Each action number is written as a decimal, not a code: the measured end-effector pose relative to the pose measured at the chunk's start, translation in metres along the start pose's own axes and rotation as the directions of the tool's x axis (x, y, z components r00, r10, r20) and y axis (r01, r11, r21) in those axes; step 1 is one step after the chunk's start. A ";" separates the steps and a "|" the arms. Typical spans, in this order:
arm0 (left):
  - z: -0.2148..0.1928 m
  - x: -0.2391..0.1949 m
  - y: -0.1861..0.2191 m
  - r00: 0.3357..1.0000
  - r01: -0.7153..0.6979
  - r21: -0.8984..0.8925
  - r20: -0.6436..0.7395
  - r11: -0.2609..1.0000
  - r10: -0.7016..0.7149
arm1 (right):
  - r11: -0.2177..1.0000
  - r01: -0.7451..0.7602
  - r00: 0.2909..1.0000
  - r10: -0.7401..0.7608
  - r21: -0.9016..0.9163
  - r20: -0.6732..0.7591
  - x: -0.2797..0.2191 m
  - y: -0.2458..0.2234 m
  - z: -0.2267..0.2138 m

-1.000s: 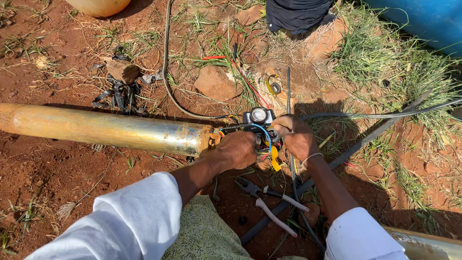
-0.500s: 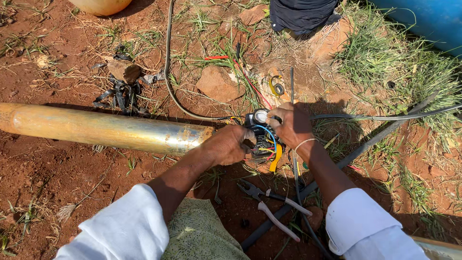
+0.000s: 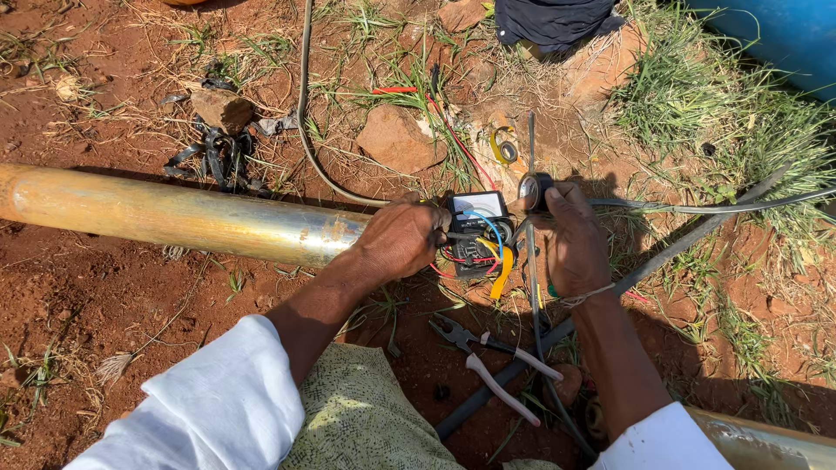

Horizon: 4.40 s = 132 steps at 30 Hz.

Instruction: The person connects wires to a control component and wraps the connection with electrical tape by hand on a patch of red soil. They then place the component onto a long cylindrical metal casing.

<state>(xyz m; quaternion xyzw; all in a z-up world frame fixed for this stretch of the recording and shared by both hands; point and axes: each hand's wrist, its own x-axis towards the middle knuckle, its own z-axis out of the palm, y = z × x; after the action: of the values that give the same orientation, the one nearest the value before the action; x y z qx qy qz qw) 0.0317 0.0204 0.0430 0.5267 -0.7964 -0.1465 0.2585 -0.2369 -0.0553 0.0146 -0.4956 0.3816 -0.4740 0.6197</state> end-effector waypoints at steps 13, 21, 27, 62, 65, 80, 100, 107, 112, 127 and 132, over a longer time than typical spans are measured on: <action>-0.008 0.006 0.005 0.935 0.354 -0.295 0.123 0.888 -0.332 | 0.966 -0.012 0.998 0.029 -0.258 0.059 -0.094 0.066 0.075; -0.010 -0.005 0.000 0.962 0.271 -0.483 0.117 0.832 -0.246 | 0.975 0.077 0.995 -0.060 -0.211 0.084 -0.107 0.057 0.066; -0.007 -0.001 0.003 0.970 0.224 -0.473 0.190 0.852 -0.150 | 0.921 0.131 0.988 -0.089 -0.367 0.129 -0.113 0.042 0.065; 0.031 -0.007 -0.048 0.906 0.422 -0.563 0.234 0.711 -0.352 | 0.256 0.425 0.863 -0.403 -0.868 0.303 -0.032 0.038 0.046; 0.031 0.000 -0.049 0.868 0.490 -0.393 0.295 0.778 -0.399 | 0.192 0.506 0.804 -0.458 -0.841 0.379 -0.012 0.042 0.038; 0.019 0.011 -0.032 0.861 0.496 -0.197 0.239 0.846 -0.450 | 0.752 0.138 0.985 -0.172 -0.644 0.009 -0.077 0.021 0.092; 0.009 0.006 -0.032 0.874 0.486 -0.392 0.225 0.781 -0.431 | 0.966 -0.071 0.997 0.068 -0.249 -0.019 -0.056 0.071 0.116; 0.016 0.003 -0.033 0.886 0.460 -0.423 0.165 0.781 -0.432 | 0.964 -0.084 0.996 0.082 -0.252 -0.018 -0.058 0.071 0.117; 0.014 0.002 -0.032 0.882 0.466 -0.440 0.159 0.768 -0.445 | 0.971 -0.060 0.998 0.064 -0.232 0.009 -0.059 0.070 0.116; 0.018 0.001 -0.027 0.890 0.426 -0.446 0.049 0.787 -0.453 | 0.606 0.237 0.950 -0.307 -0.760 0.051 -0.077 0.039 0.127; 0.016 0.003 -0.026 0.883 0.450 -0.431 0.084 0.782 -0.462 | 0.935 -0.102 0.994 0.105 -0.340 -0.011 -0.071 0.014 0.127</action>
<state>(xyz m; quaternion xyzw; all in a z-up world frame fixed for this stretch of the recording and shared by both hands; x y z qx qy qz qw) 0.0412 0.0067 0.0175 0.6335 -0.5879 -0.3729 0.3376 -0.1327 0.0465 0.0285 -0.5758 0.4811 -0.3661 0.5504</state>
